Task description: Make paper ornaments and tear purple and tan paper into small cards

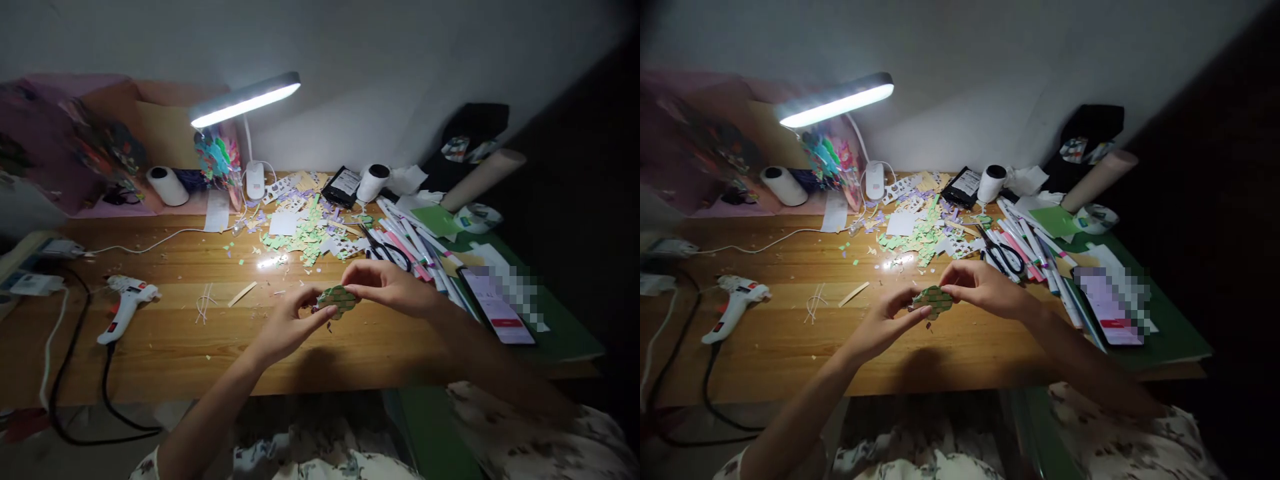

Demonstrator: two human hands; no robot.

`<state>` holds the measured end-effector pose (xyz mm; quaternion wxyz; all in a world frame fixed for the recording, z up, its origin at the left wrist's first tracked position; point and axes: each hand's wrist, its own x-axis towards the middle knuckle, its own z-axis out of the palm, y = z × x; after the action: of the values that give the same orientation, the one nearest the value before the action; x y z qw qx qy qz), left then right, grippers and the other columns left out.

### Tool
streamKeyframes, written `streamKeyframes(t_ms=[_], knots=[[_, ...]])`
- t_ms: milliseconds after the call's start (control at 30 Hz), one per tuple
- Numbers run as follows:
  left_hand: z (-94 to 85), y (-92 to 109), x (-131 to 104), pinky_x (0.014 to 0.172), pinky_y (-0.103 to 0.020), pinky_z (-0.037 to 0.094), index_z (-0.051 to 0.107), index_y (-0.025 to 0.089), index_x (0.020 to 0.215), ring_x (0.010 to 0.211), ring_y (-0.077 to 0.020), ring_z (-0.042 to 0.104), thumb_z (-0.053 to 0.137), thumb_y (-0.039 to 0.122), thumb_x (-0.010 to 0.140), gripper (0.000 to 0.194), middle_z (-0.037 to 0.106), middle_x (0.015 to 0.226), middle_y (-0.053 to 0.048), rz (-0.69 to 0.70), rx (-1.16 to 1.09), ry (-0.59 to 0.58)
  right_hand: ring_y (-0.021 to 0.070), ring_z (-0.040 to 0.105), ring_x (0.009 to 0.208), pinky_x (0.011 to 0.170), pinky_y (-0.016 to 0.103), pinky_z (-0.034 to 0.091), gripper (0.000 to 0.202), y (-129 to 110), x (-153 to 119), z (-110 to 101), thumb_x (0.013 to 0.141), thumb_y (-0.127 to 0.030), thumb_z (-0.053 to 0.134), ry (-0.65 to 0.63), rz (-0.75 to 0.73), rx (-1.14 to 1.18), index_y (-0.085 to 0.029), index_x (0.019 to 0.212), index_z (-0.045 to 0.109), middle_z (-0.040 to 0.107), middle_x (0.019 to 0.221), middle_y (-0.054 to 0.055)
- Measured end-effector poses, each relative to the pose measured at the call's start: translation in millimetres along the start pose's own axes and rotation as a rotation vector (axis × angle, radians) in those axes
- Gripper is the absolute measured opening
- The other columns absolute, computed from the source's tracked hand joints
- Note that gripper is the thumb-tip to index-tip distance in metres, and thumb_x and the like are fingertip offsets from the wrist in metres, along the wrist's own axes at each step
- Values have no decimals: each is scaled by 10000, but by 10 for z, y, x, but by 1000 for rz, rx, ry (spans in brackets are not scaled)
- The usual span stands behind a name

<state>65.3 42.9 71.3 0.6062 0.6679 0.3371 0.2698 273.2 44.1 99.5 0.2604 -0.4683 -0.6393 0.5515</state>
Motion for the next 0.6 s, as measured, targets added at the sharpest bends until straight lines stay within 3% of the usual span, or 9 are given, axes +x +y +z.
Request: streamKeyframes(t_ms=[233, 467, 600], knots=[[233, -242, 18, 835, -332, 449, 593, 180, 1027, 919, -189, 579, 591, 385, 792, 312, 639, 988, -62, -145, -74, -58, 111, 570, 650, 608, 243, 480, 217, 420, -123, 21, 757, -346, 645, 74, 90, 191, -144, 810, 587, 589, 743, 8], [296, -307, 146, 720, -283, 468, 618, 154, 865, 790, -175, 592, 587, 439, 763, 304, 662, 820, -38, -328, -197, 106, 122, 617, 631, 582, 244, 501, 403, 688, -88, 37, 775, -493, 587, -7, 164, 454, -142, 973, 578, 624, 753, 22], [274, -284, 167, 737, -274, 463, 623, 172, 858, 788, -168, 586, 589, 426, 755, 276, 663, 804, -21, -335, -215, 181, 126, 618, 698, 597, 221, 483, 380, 733, -106, 104, 661, -356, 739, -46, 124, 434, -145, 953, 616, 663, 809, 38]])
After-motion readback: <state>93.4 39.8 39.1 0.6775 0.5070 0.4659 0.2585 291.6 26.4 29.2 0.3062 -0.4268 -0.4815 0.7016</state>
